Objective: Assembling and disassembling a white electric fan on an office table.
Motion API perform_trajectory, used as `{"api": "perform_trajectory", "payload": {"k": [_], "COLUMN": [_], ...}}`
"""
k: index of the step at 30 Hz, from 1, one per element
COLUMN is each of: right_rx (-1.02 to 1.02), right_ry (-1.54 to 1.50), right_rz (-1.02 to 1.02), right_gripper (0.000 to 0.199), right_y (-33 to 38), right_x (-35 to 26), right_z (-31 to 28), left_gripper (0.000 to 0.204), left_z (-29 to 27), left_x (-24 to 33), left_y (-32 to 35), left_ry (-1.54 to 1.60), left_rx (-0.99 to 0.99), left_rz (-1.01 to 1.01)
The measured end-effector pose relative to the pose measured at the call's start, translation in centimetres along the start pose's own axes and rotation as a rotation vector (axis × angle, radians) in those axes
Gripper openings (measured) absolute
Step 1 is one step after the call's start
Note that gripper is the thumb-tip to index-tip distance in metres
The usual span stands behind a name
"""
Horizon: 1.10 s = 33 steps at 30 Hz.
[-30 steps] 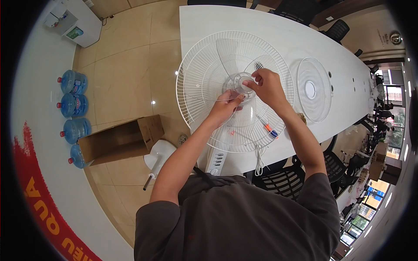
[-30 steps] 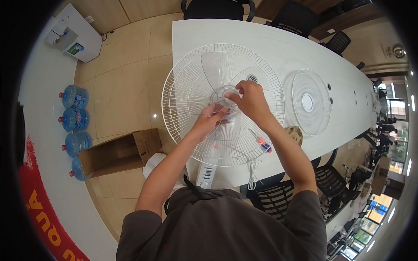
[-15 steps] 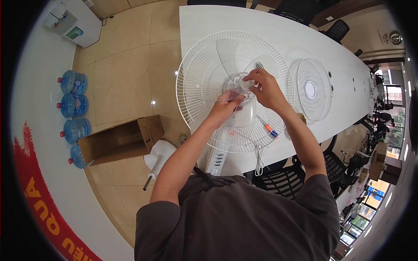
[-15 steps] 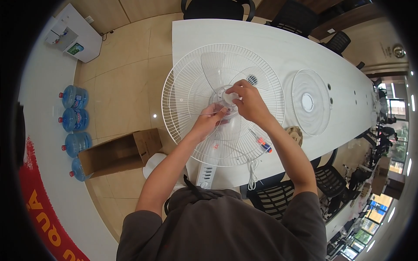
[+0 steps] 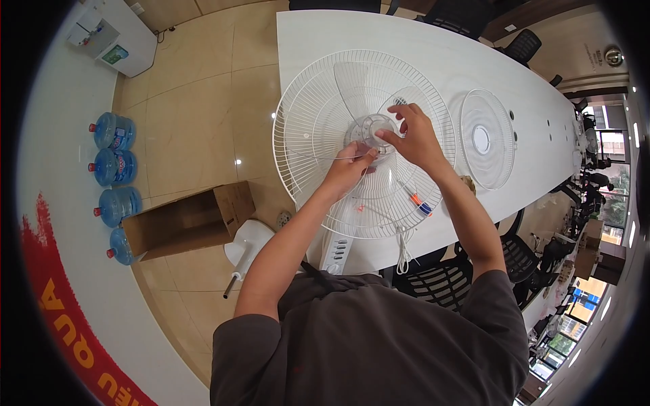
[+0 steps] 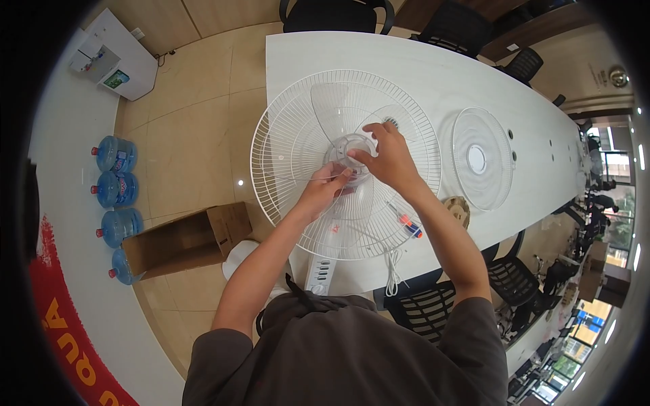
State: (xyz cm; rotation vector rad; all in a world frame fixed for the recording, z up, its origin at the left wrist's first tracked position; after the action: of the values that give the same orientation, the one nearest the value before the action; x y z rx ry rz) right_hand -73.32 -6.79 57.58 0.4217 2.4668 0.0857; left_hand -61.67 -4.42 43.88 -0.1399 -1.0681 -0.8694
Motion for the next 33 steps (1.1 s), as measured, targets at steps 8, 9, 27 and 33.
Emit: {"api": "perform_trajectory", "payload": {"k": [8, 9, 27, 33], "right_rx": [-0.030, -0.028, 0.046, -0.035], "right_ry": [-0.006, -0.008, -0.032, 0.021], "right_rz": [-0.082, -0.079, -0.143, -0.245], "right_gripper": [0.030, 0.030, 0.027, 0.032], "right_y": [0.3, 0.2, 0.2, 0.5], "right_x": [0.2, -0.1, 0.0, 0.3], "right_z": [0.6, 0.7, 1.3, 2.6], "left_gripper": [0.029, 0.028, 0.028, 0.031], "left_z": [-0.1, 0.0, -0.3, -0.4], "left_x": [-0.2, 0.1, 0.3, -0.2], "left_y": [-0.2, 0.0, -0.1, -0.5], "left_ry": [0.007, -0.014, -0.021, 0.027], "left_rx": [0.016, 0.013, 0.021, 0.009], "left_rz": [0.009, -0.001, -0.009, 0.007]}}
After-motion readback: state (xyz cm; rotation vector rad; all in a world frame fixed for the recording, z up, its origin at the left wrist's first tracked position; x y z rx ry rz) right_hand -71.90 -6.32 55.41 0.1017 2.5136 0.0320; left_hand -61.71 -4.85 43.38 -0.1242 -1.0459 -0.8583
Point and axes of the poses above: each hand's wrist, its own y-axis away from the middle knuckle, its own z-axis out of the palm, x = y × z, the point moved 9 cm from there along -y, towards the middle knuckle, and after that the axes turned 8 degrees about z, right-handed, at the moved point
